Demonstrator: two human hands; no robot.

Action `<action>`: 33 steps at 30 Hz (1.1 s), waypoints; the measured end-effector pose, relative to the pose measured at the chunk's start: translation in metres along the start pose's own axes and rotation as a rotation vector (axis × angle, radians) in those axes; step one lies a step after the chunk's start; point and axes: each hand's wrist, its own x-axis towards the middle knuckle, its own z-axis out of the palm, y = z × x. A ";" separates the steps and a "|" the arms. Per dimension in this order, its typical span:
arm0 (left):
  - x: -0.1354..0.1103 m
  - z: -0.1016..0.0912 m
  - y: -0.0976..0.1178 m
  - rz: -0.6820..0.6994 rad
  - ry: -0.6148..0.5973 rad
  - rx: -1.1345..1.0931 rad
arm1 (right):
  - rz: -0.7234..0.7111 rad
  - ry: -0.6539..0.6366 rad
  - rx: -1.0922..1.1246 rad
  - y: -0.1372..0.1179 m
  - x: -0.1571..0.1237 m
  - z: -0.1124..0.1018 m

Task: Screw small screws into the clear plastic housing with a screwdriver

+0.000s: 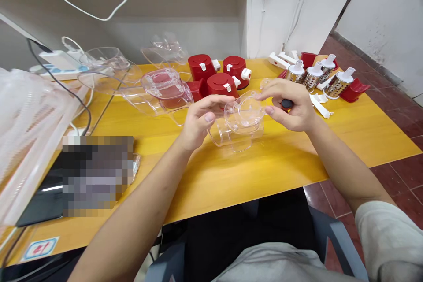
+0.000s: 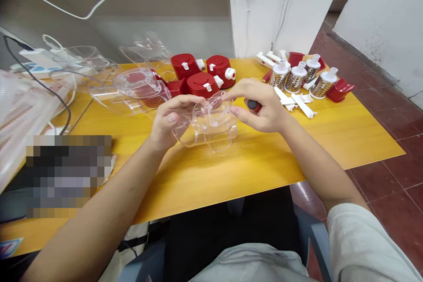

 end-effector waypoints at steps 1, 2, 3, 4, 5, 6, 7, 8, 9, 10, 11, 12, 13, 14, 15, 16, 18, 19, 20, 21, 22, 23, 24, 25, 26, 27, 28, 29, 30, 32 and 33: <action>0.000 0.000 0.000 -0.001 0.000 -0.002 | -0.022 0.000 -0.009 0.002 0.000 0.000; 0.000 0.000 0.000 -0.004 -0.003 -0.003 | -0.035 0.000 -0.017 0.004 0.000 -0.001; 0.000 0.000 0.001 -0.003 -0.008 -0.005 | -0.044 0.001 -0.021 0.005 0.000 -0.001; 0.000 0.000 0.001 0.001 -0.014 -0.007 | -0.048 0.001 -0.020 0.006 0.000 -0.002; 0.000 0.000 0.002 0.008 -0.019 -0.010 | -0.050 -0.003 -0.016 0.007 -0.001 -0.002; 0.000 0.000 0.002 0.015 -0.023 -0.011 | -0.048 -0.010 -0.010 0.008 -0.001 -0.003; 0.000 0.001 0.002 0.022 -0.024 -0.011 | -0.043 -0.024 -0.004 0.009 -0.002 -0.003; 0.000 0.001 0.002 0.025 -0.021 -0.009 | -0.032 -0.044 0.002 0.010 -0.002 -0.003; 0.000 0.001 0.002 0.024 -0.017 -0.005 | -0.015 -0.066 0.007 0.011 -0.003 -0.002; 0.000 0.001 0.001 0.022 -0.012 -0.003 | 0.007 -0.087 0.012 0.012 -0.004 -0.001; 0.000 0.001 0.001 0.020 -0.006 -0.001 | 0.031 -0.102 0.019 0.013 -0.004 0.000; 0.000 0.001 0.000 0.018 0.000 0.000 | 0.058 -0.111 0.026 0.014 -0.004 0.001; 0.000 0.001 0.000 0.014 0.005 0.002 | 0.083 -0.111 0.034 0.014 -0.004 0.002; 0.000 0.000 0.000 0.011 0.009 0.005 | 0.105 -0.103 0.044 0.014 -0.004 0.003; 0.000 0.000 -0.001 0.008 0.009 0.009 | 0.123 -0.089 0.055 0.013 -0.003 0.004; 0.000 0.000 -0.001 0.007 0.005 0.011 | 0.137 -0.070 0.066 0.011 -0.002 0.005; -0.001 -0.001 -0.001 0.012 -0.013 0.010 | 0.159 -0.024 0.089 0.006 -0.001 0.007; -0.001 -0.001 -0.001 0.018 -0.023 0.007 | 0.169 0.000 0.101 0.003 0.000 0.009; -0.001 -0.001 -0.001 0.025 -0.029 0.004 | 0.177 0.022 0.112 0.000 0.001 0.010; -0.001 -0.002 -0.002 0.030 -0.029 0.002 | 0.186 0.041 0.121 -0.003 0.001 0.011; -0.001 -0.002 -0.002 0.033 -0.025 0.003 | 0.195 0.059 0.129 -0.005 0.001 0.013; -0.001 -0.003 -0.003 0.033 -0.019 0.005 | 0.205 0.074 0.135 -0.008 0.002 0.014; -0.001 -0.003 -0.003 0.031 -0.013 0.007 | 0.217 0.084 0.139 -0.010 0.002 0.016; -0.001 -0.003 -0.004 0.027 -0.008 0.009 | 0.230 0.088 0.141 -0.012 0.002 0.018; -0.001 -0.004 -0.005 0.023 -0.005 0.010 | 0.243 0.087 0.143 -0.013 0.001 0.019; -0.001 -0.004 -0.005 0.022 -0.002 0.008 | 0.257 0.083 0.143 -0.014 0.001 0.021; -0.001 -0.004 -0.005 0.025 -0.003 0.005 | 0.268 0.075 0.143 -0.016 0.001 0.022; 0.000 -0.004 -0.005 0.030 -0.005 0.002 | 0.278 0.067 0.142 -0.017 0.001 0.024; 0.000 -0.004 -0.005 0.035 -0.011 -0.001 | 0.286 0.059 0.140 -0.017 0.002 0.025; 0.001 -0.005 -0.005 0.046 -0.027 -0.007 | 0.292 0.037 0.134 -0.019 0.002 0.026; 0.001 -0.005 -0.004 0.047 -0.035 -0.009 | 0.293 0.024 0.130 -0.019 0.003 0.026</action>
